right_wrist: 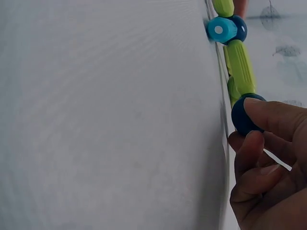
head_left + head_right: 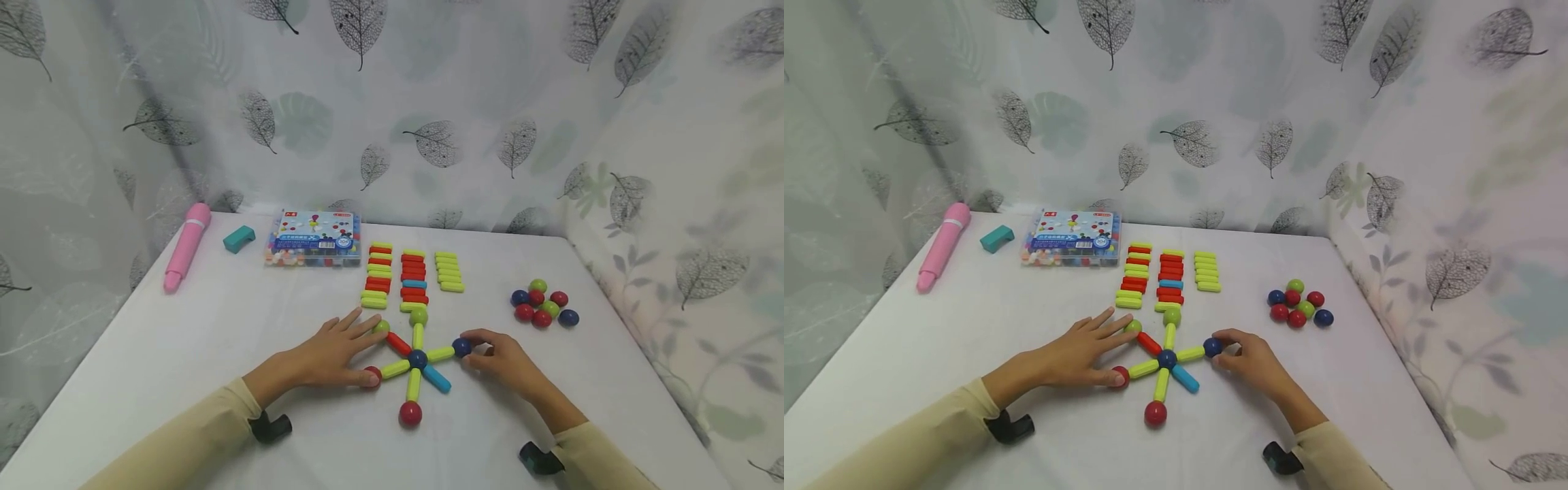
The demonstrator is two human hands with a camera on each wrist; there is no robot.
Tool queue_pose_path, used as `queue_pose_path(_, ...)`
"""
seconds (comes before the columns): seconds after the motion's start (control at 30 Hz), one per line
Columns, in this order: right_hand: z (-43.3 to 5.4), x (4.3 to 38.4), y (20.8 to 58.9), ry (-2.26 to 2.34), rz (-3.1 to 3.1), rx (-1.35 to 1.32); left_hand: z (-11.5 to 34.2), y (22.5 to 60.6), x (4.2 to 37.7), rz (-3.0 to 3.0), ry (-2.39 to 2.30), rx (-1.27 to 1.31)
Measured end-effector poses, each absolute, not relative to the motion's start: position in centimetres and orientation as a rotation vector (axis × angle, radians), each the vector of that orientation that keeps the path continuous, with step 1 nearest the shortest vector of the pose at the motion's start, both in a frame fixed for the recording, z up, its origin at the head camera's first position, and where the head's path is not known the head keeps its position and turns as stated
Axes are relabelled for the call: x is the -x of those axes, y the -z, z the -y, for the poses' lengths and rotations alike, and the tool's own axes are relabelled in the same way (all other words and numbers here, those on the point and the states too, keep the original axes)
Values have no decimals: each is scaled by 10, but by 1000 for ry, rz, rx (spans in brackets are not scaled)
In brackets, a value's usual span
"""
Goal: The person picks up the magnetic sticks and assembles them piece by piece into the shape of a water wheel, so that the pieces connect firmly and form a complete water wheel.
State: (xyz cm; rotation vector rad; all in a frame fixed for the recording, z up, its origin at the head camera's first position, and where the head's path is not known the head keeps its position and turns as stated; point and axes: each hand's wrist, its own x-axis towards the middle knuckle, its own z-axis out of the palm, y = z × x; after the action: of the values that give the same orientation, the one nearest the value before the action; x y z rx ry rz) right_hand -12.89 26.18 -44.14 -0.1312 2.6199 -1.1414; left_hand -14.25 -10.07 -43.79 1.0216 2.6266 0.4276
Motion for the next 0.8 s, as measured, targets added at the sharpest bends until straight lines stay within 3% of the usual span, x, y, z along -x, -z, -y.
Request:
queue_pose_path(0.47, -255, 147, 445, 993, -2688, 168, 98, 440, 139, -2632, -464, -1001)
queue_pose_path(0.67, -242, 122, 426, 883, -2807, 108, 96, 439, 141, -2650, -484, -1043)
queue_pose_path(0.8, -218, 101, 425, 689, -2823, 241, 93, 437, 148, -2656, -481, -1095)
